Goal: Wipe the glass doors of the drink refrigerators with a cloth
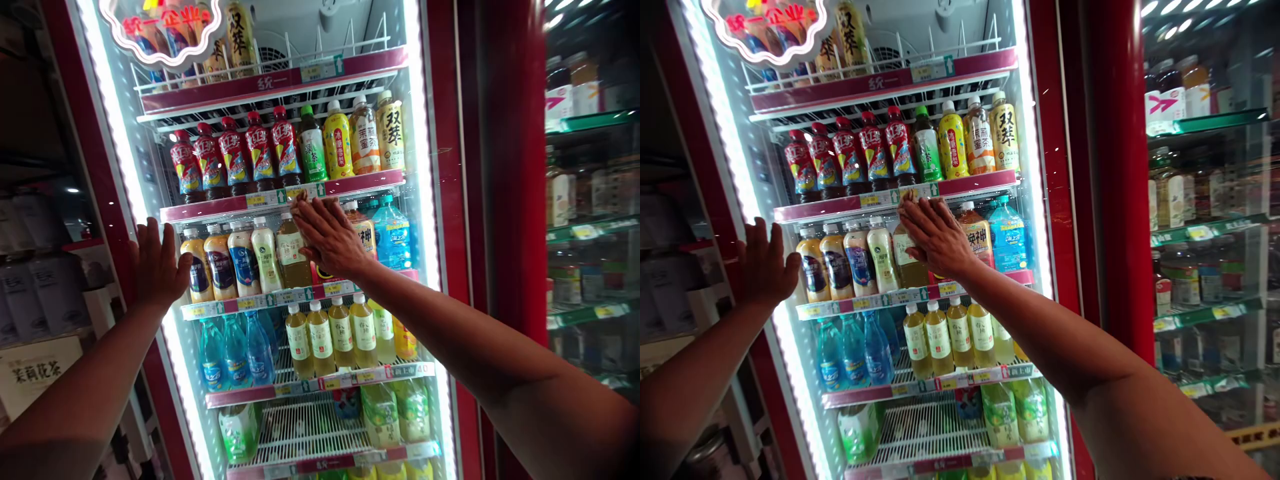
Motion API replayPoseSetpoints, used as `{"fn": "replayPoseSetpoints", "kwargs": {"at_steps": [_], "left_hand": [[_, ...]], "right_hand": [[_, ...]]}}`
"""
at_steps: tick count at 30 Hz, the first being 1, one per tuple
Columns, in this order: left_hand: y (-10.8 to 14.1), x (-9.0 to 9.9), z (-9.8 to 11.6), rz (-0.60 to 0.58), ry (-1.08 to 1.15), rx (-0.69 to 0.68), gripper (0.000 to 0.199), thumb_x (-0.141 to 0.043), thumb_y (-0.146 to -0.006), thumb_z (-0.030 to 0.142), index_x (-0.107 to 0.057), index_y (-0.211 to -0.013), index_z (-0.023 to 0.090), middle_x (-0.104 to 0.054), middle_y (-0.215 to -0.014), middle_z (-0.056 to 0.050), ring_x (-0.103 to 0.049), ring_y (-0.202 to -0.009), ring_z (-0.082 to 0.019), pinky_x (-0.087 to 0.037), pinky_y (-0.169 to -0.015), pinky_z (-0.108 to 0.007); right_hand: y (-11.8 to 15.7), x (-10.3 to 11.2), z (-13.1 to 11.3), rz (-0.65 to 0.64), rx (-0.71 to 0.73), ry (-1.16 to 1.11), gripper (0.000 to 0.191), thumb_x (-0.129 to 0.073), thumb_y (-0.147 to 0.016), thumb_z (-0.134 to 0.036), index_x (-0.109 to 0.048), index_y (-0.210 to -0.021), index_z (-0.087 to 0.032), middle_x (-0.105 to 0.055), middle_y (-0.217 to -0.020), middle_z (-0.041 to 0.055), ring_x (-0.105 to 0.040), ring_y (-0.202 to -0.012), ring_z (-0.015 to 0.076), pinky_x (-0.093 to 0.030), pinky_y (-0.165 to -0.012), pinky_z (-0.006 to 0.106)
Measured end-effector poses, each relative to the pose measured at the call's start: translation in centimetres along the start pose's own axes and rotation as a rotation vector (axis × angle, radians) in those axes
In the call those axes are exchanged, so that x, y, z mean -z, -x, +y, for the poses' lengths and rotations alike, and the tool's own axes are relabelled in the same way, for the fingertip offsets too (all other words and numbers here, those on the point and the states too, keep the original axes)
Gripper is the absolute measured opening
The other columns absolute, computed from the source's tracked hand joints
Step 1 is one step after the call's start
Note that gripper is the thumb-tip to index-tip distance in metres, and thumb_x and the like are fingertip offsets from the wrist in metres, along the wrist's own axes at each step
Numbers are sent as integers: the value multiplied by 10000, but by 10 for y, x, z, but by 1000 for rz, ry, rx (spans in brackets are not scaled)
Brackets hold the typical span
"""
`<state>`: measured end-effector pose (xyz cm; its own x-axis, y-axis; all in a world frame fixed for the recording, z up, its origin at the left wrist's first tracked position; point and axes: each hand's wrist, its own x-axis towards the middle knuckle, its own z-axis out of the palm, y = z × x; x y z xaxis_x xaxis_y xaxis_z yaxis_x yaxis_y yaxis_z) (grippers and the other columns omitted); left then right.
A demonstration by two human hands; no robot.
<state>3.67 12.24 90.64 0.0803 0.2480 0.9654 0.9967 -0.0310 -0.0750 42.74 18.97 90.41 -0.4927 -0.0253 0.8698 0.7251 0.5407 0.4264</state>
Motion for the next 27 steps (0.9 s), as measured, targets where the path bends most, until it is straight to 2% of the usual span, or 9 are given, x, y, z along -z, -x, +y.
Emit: {"fn": "replayPoseSetpoints", "kwargs": {"at_steps": [4, 8, 12, 17, 20, 23, 27], "left_hand": [[1, -3, -1, 27, -3, -7, 948, -125, -986, 746, -247, -1639, 69, -99, -1734, -219, -25, -1627, -337, -38, -1285, -593], [1, -4, -1, 46, -5, -24, 924, -150, -1002, 713, -249, -1633, 46, -111, -1731, -230, -34, -1625, -344, -30, -1285, -597], [1, -4, -2, 32, 3, -8, 951, -176, -987, 731, -258, -1628, 33, -114, -1725, -245, -36, -1623, -361, -41, -1276, -629], [3, -5, -3, 57, 3, -18, 902, -196, -999, 700, -253, -1638, 67, -116, -1734, -208, -37, -1629, -314, -39, -1297, -573], [3, -5, -2, 34, -4, 6, 916, -198, -992, 718, -249, -1638, 70, -109, -1734, -211, -40, -1627, -332, -49, -1289, -599], [3, -3, 2, 25, -4, 18, 939, -174, -985, 736, -238, -1639, 65, -100, -1735, -215, -35, -1627, -334, -43, -1284, -607], [5, -2, 4, 33, 3, 13, 886, -221, -994, 705, -210, -1658, 118, -81, -1749, -166, -34, -1629, -320, -41, -1292, -583]], "right_hand": [[13, 12, 21, -38, 35, 7, 707, -358, -1033, -615, -324, -1641, -257, -289, -1726, 25, -188, -1621, 253, -120, -1347, 529], [-1, 20, 39, 0, -43, 20, 718, -369, -1031, -612, -332, -1638, -231, -278, -1730, 40, -183, -1622, 267, -131, -1342, 536], [-10, 19, 34, -19, -7, 2, 687, -388, -1037, -549, -326, -1640, -228, -258, -1737, 20, -135, -1631, 256, -123, -1347, 531], [14, 23, 34, -97, 131, -26, 642, -415, -1030, -520, -382, -1617, -264, -310, -1717, -15, -187, -1621, 219, -155, -1351, 488], [24, 30, 49, -85, 77, -9, 659, -382, -1036, -549, -349, -1632, -269, -301, -1721, -11, -208, -1616, 222, -162, -1347, 488], [17, 34, 63, -25, -22, 21, 686, -351, -1041, -568, -319, -1645, -245, -283, -1730, 12, -198, -1618, 251, -148, -1342, 516], [3, 31, 60, 28, -94, 27, 690, -344, -1044, -541, -266, -1663, -248, -268, -1737, 5, -159, -1626, 271, -108, -1341, 554]]}}
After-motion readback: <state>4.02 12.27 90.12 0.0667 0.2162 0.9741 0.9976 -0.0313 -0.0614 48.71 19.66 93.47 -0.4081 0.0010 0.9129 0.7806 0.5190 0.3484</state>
